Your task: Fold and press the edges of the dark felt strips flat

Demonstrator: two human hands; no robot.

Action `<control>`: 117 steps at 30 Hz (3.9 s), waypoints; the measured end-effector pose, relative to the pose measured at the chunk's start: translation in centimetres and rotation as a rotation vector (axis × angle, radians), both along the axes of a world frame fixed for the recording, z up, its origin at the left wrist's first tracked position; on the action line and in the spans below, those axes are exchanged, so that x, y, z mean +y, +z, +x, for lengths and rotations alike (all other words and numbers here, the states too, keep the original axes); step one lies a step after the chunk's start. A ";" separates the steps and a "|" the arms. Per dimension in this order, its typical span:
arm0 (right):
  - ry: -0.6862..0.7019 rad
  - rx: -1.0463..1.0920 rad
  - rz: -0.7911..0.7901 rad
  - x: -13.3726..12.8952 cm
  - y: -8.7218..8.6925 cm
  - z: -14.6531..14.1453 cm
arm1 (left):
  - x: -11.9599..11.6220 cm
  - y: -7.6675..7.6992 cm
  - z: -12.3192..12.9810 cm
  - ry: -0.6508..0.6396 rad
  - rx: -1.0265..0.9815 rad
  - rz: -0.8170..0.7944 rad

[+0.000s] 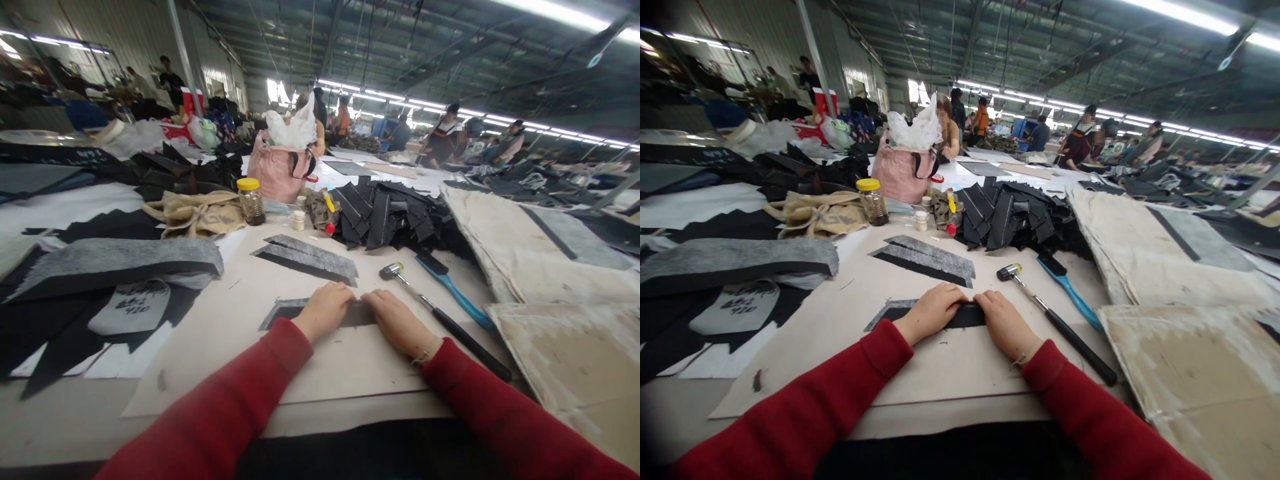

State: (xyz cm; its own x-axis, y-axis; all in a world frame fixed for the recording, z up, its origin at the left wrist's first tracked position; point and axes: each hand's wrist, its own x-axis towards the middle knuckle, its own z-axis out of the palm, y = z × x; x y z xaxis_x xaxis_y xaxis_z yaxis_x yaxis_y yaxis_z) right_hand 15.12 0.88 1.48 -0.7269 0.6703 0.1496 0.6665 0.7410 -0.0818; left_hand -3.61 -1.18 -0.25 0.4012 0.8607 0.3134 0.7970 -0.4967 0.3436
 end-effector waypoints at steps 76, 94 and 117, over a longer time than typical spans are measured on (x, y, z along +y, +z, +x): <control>0.134 -0.196 -0.114 -3.2 3.3 -6.9 | -3.8 1.7 -12.3 0.179 -0.273 -0.458; 0.099 0.445 -0.379 1.4 -1.4 -7.8 | -0.2 0.3 -8.2 0.030 -0.201 -0.273; 0.273 0.174 -0.084 0.4 -0.1 -7.7 | -1.7 0.6 -9.2 -0.106 0.247 0.037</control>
State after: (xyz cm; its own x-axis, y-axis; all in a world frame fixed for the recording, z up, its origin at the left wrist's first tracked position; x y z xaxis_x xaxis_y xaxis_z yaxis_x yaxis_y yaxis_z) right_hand 7.45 1.27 1.35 -0.8498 0.4697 0.2391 0.4151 0.8760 -0.2455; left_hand -12.84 -2.87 0.32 0.5566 0.7997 0.2250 0.7974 -0.5903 0.1253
